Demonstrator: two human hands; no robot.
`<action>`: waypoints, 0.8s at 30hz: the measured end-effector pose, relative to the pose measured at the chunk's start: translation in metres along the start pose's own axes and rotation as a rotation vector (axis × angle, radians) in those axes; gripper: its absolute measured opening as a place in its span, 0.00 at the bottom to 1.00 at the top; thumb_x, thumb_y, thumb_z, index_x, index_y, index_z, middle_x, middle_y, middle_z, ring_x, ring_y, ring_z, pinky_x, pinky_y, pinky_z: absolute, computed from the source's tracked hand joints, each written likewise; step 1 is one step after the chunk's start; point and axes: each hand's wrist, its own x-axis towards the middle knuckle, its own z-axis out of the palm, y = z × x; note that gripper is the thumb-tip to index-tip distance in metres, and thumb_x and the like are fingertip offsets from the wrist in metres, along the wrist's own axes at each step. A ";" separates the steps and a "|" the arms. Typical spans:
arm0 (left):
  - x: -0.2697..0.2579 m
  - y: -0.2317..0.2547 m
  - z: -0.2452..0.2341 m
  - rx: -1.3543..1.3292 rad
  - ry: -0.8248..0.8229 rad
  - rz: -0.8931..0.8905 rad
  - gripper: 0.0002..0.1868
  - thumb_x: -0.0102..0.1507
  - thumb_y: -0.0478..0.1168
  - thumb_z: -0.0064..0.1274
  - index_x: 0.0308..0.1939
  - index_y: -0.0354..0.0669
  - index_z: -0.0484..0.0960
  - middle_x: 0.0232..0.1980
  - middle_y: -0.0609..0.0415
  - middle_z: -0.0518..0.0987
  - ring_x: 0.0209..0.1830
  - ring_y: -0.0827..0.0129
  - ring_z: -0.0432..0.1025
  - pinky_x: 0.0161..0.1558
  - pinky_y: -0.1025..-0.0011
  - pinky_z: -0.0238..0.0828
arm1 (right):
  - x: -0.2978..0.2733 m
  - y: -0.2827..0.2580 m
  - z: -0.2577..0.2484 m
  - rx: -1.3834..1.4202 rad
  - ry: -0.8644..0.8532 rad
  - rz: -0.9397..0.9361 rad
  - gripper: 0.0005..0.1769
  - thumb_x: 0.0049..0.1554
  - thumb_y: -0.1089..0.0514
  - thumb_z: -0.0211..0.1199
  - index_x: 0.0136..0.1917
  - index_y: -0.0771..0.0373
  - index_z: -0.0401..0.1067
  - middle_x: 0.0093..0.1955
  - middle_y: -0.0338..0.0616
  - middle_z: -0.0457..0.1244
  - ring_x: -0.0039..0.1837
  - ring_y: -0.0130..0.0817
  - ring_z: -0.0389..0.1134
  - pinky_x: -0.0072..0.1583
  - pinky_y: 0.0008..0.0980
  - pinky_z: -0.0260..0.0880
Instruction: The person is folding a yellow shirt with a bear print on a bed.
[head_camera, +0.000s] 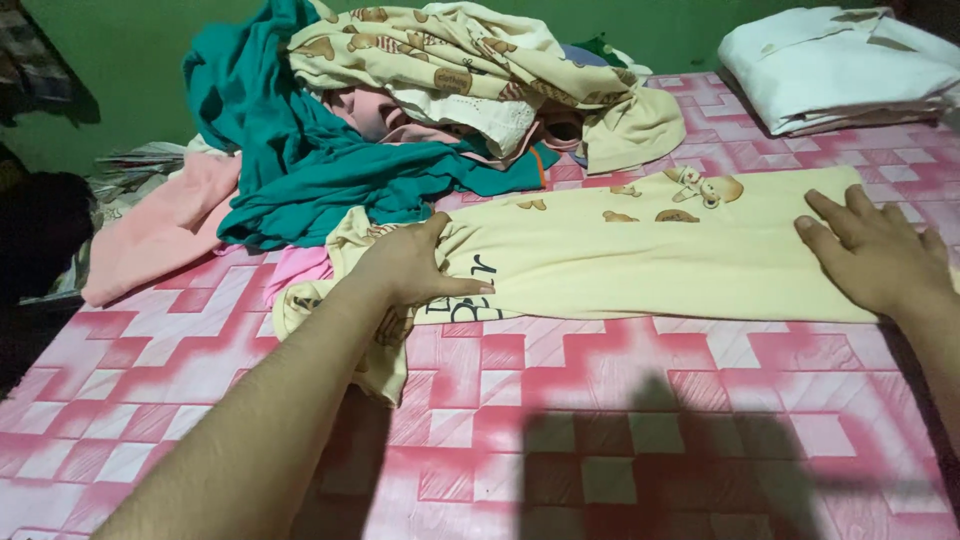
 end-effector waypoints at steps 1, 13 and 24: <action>0.000 0.000 -0.001 0.008 0.002 -0.005 0.63 0.40 0.78 0.64 0.62 0.32 0.70 0.51 0.31 0.80 0.51 0.40 0.77 0.52 0.53 0.74 | -0.004 -0.004 -0.004 0.039 0.034 -0.038 0.38 0.62 0.27 0.43 0.81 0.40 0.58 0.81 0.51 0.51 0.78 0.59 0.51 0.72 0.77 0.42; 0.011 0.059 0.021 0.232 0.322 0.277 0.48 0.50 0.56 0.59 0.71 0.37 0.68 0.73 0.37 0.68 0.73 0.47 0.62 0.72 0.53 0.55 | -0.069 -0.153 -0.047 0.169 0.085 -0.246 0.32 0.64 0.42 0.50 0.76 0.57 0.64 0.78 0.49 0.57 0.80 0.48 0.54 0.77 0.65 0.42; -0.043 0.130 0.080 -0.011 0.112 0.228 0.41 0.66 0.68 0.39 0.78 0.54 0.58 0.82 0.47 0.54 0.81 0.49 0.49 0.75 0.47 0.38 | -0.096 -0.187 -0.054 0.173 -0.238 -0.383 0.42 0.62 0.31 0.41 0.84 0.44 0.41 0.86 0.40 0.36 0.85 0.45 0.35 0.77 0.57 0.34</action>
